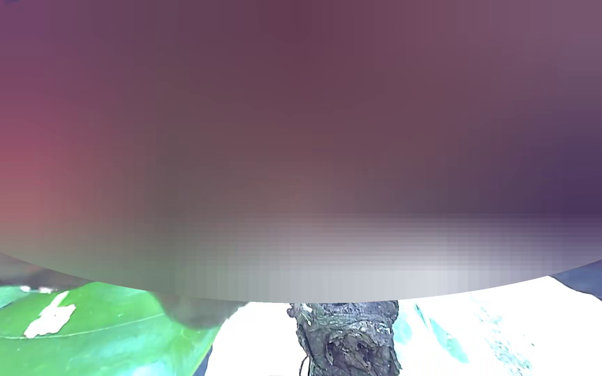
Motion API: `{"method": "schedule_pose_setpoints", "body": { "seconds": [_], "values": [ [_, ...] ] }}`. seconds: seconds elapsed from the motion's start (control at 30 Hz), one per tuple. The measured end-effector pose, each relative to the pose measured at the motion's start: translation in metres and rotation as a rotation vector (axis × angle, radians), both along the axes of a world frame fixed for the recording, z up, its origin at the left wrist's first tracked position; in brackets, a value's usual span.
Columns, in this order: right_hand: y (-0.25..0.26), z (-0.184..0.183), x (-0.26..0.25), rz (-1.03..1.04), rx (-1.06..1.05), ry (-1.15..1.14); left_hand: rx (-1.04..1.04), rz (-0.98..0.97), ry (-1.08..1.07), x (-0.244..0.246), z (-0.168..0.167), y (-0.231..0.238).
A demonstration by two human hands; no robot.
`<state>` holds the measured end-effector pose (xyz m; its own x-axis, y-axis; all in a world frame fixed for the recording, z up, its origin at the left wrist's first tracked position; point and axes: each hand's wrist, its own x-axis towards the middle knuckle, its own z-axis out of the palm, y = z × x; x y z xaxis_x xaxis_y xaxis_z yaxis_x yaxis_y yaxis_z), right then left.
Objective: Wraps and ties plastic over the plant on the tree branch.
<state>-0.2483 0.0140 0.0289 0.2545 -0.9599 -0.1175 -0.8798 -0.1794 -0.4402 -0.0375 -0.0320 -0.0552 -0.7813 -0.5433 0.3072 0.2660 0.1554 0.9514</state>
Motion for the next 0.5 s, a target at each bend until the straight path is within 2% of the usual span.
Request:
{"method": "schedule_pose_setpoints", "body": {
  "seconds": [0.03,0.13,0.23,0.33,0.4,0.47,0.5],
  "values": [
    [0.004,0.004,0.005,-0.047,-0.026,0.025,0.043,0.017,0.000,0.003,-0.003,0.001],
    [-0.010,-0.002,-0.015,0.080,-0.221,0.022,0.151,0.155,-0.028,0.008,0.013,0.025],
    [-0.012,-0.003,-0.022,0.087,-0.298,0.087,0.177,0.285,-0.035,0.010,0.011,0.035],
    [-0.012,-0.003,-0.020,-0.106,-0.205,0.180,0.114,0.191,-0.065,0.017,0.014,0.037],
    [-0.014,-0.004,-0.018,-0.158,-0.189,0.164,0.077,0.207,-0.013,0.010,0.003,0.025],
    [-0.013,-0.004,-0.018,-0.051,-0.309,0.137,0.087,0.159,0.115,-0.002,-0.014,0.005],
    [-0.013,-0.004,-0.018,0.030,-0.412,0.120,0.105,0.125,0.145,-0.004,-0.012,0.003]
  ]
}}
